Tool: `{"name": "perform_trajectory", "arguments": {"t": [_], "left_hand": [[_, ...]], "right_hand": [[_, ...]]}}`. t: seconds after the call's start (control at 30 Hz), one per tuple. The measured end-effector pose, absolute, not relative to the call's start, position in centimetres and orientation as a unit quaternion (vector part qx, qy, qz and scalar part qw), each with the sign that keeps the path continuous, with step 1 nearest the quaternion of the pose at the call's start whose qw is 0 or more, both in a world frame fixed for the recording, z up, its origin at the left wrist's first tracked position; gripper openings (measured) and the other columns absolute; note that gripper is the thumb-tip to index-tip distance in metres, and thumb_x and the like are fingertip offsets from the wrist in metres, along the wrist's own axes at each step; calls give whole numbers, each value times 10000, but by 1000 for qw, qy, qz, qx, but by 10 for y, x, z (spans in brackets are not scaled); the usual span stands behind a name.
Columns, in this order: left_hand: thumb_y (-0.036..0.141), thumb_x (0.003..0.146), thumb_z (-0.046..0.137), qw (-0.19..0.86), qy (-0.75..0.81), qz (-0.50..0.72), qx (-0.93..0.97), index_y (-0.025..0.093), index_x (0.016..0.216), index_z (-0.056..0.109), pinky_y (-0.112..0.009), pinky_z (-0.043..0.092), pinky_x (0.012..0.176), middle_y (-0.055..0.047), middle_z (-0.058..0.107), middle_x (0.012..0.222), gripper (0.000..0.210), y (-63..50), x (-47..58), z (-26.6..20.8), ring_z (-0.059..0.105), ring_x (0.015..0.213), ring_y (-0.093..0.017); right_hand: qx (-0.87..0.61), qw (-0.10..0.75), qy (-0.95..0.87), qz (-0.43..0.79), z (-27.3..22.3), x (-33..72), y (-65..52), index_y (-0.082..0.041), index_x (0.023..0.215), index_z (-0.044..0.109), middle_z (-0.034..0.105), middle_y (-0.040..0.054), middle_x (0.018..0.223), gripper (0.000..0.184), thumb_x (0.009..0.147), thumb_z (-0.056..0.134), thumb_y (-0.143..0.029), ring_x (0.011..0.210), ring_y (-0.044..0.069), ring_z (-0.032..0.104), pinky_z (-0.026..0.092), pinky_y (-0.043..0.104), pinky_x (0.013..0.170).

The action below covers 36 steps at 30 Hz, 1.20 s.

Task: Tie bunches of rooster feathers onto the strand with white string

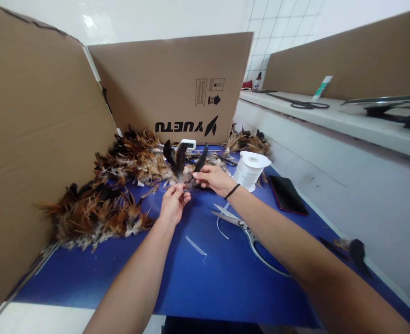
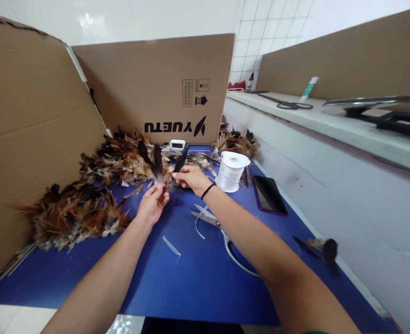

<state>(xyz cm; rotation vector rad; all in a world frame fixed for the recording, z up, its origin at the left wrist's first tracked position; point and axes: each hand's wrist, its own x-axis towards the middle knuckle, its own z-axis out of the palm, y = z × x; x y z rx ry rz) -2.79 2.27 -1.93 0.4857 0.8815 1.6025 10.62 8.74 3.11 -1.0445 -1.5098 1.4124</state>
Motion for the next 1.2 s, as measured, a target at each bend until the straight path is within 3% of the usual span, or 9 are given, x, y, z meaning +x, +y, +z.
{"name": "perform_trajectory", "arguments": {"t": [0.23, 0.43, 0.87, 1.07, 1.2], "left_hand": [[257, 638, 781, 579, 357, 678, 277, 129, 738, 588, -153, 500, 481, 27, 596, 652, 252, 18, -24, -13, 588, 510, -62], [289, 702, 739, 615, 371, 621, 313, 132, 713, 537, -212, 550, 611, -40, 670, 722, 256, 16, -21, -16, 657, 603, -114], [216, 722, 718, 612, 404, 613, 294, 125, 678, 539, -199, 536, 566, -32, 646, 656, 205, 15, -20, -15, 624, 545, -94], [173, 767, 657, 611, 417, 605, 294, 116, 679, 548, -171, 515, 526, -14, 609, 594, 151, 16, -22, -15, 585, 490, -70], [217, 726, 704, 602, 433, 606, 287, 123, 715, 556, -201, 533, 517, -17, 621, 645, 176, 16, -23, -16, 636, 543, -112]], "right_hand": [[-384, 412, -582, 587, 28, 113, 81, -132, 629, 619, 582, -10, 543, 215, 533, 761, -261, 499, 80, 510, 309, 183, 395], [-385, 430, -600, 553, 29, 112, 74, -130, 600, 613, 586, -8, 523, 241, 537, 768, -303, 472, 80, 504, 329, 192, 400], [-432, 567, -532, 456, 33, 122, 80, -187, 532, 495, 559, -11, 506, 346, 619, 701, -450, 472, 103, 509, 337, 211, 389], [-409, 596, -497, 480, 40, 127, 80, -191, 549, 477, 538, -16, 521, 333, 591, 729, -405, 549, 152, 588, 381, 230, 416], [-416, 626, -474, 458, 44, 132, 84, -193, 550, 474, 519, -26, 511, 307, 610, 713, -376, 533, 147, 583, 394, 227, 404]]}}
